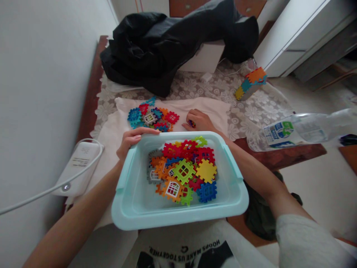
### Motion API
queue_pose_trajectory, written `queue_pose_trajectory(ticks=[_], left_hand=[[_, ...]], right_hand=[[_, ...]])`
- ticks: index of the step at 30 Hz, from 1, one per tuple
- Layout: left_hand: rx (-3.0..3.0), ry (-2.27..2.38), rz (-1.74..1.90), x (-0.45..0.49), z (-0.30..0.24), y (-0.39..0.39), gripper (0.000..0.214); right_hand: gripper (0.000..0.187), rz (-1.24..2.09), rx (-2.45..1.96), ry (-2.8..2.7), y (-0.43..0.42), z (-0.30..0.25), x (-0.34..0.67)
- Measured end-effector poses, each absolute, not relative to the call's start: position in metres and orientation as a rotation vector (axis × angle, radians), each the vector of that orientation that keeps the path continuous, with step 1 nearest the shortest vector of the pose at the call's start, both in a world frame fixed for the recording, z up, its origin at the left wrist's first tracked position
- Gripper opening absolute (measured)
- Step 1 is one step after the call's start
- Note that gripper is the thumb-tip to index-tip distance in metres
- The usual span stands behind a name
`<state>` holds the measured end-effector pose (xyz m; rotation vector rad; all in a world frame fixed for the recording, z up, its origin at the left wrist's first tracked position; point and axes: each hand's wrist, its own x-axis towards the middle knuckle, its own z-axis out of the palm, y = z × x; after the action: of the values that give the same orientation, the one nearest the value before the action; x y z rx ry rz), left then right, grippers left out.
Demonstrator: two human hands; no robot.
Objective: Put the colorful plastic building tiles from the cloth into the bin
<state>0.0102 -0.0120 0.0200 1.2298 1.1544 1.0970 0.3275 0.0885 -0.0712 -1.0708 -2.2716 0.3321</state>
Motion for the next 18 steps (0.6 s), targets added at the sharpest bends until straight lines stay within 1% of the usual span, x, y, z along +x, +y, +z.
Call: queue_pose_trajectory(ticks=[3,6,12,15,18], left_hand=[[1.205,1.176,1.190,0.015,0.020,-0.014,0.034],[1.228,1.124,1.147,0.017,0.022,-0.012,0.033],[1.228,1.121,1.106,0.012,0.024,-0.005,0.035],[1.263,1.094,1.064,0.009,0.021,-0.004,0.037],[1.271,1.075,1.087,0.009,0.018,-0.003,0.040]], right_hand=[[0.033,0.390,-1.091,-2.217,0.087,-0.068,0.327],[0.038,0.476,-1.095,-2.105,0.086,-0.062,0.326],[0.064,0.833,-1.114,-1.736,0.089,-0.042,0.331],[0.073,0.962,-0.993,-1.530,0.083,-0.018,0.337],[0.073,0.924,-0.784,-1.460,0.061,0.022,0.338]])
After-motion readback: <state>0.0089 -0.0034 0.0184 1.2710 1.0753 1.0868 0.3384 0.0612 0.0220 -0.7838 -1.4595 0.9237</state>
